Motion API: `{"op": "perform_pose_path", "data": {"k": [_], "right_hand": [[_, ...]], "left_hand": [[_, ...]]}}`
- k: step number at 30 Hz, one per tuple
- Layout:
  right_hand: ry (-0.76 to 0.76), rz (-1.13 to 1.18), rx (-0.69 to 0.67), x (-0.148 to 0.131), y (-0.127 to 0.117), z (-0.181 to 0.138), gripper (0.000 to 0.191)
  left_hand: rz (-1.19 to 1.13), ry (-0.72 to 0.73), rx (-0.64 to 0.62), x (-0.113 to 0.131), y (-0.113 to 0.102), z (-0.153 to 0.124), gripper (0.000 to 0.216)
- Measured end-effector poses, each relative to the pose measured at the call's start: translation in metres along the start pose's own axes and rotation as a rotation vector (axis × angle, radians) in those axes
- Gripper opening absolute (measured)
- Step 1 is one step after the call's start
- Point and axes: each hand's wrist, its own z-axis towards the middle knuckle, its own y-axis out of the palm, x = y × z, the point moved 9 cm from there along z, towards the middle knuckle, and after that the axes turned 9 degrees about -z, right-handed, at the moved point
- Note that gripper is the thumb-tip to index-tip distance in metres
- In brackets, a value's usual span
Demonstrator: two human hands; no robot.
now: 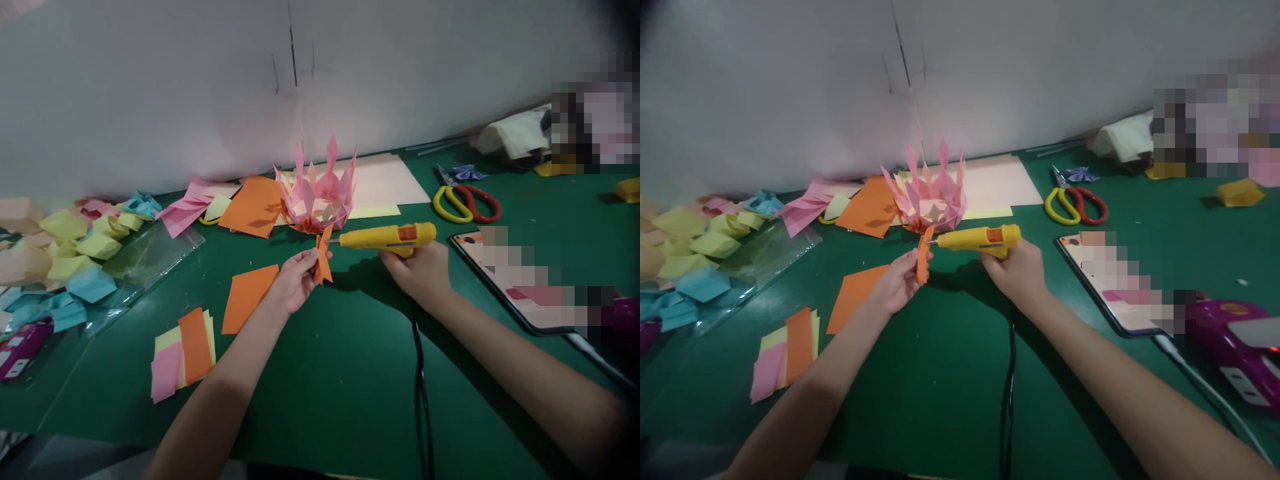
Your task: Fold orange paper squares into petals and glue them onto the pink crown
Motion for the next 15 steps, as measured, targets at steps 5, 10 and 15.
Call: {"op": "perform_pose_path", "data": {"k": [5,10,15], "right_hand": [[-0.031,-0.012,0.010,-0.0023,0.0018,-0.0020,0.022],[-0.006,-0.026,0.035,-0.0012,0.0003,-0.0010,0.022],[0.019,-0.044,0.038,0.0010,-0.0017,0.0001,0.029]], "left_hand": [[0.021,0.001,0.002,0.0002,0.0004,0.0004,0.011],[0.029,-0.009,-0.001,-0.0003,-0.0002,0.0004,0.013],[0.022,-0.004,-0.002,-0.0007,-0.0022,0.0013,0.011]]}}
